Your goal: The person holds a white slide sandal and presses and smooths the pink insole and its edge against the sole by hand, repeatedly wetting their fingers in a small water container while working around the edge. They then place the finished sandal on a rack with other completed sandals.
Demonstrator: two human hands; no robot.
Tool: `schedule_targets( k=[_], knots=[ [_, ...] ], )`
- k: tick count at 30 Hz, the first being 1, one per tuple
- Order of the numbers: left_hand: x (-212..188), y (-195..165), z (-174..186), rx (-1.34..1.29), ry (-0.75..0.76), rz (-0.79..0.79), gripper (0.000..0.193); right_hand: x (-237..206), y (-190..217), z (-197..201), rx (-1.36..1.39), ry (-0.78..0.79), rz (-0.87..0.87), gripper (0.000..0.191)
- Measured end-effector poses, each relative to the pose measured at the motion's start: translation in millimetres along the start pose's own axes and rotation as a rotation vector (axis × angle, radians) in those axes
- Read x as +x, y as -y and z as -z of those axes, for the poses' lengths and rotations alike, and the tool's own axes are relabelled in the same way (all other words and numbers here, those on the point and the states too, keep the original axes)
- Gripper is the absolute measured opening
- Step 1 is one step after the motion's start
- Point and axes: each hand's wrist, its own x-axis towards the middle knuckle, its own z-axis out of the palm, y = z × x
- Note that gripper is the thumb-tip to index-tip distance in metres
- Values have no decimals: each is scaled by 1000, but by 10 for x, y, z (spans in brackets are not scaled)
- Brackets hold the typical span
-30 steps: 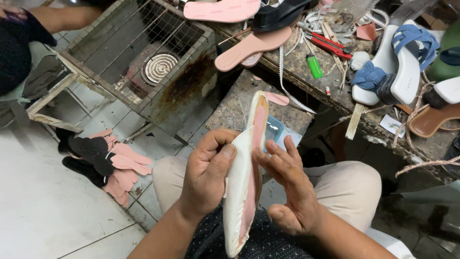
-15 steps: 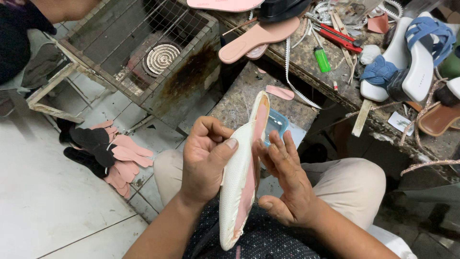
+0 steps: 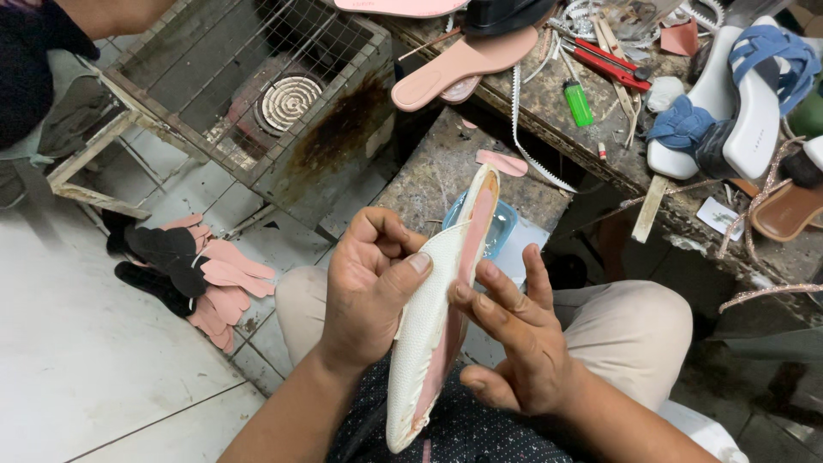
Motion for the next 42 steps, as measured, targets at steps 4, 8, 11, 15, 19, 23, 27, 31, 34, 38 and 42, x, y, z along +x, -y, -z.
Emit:
schedule_targets(
  k=[4,8,11,15,19,23,27,31,34,38,42],
  knots=[
    [-1,-15,-21,-11,9,1,26,38,-8,4,-74,12,-16,72],
    [17,-33,-37,-2,6,-4,25,56,18,-10,-137,51,-33,84],
    [14,-30,-46,5,-10,-18,26,49,24,-12,-158,81,-31,86],
    [16,-19,-47,20,-30,-41,26,25,18,-21,-136,62,-5,82],
    [28,-17,-41,7,-50,-32,26,2,21,-6,-152,115,-21,85],
    [33,-16,-38,28,-54,-46,26,-1,18,-9,-138,98,6,83],
    [39,-5,-41,45,-61,-69,26,-2,26,-15,-128,91,20,84],
    [55,-3,-50,56,-104,-62,25,0,43,-23,-118,96,28,83],
    [65,-13,-58,50,-112,-64,24,2,57,-27,-116,102,27,83],
    [70,-13,-59,50,-136,-70,24,-6,68,-17,-125,134,20,82],
    [80,15,-47,59,-172,-78,24,-19,72,-20,-113,145,40,80]
  ],
)
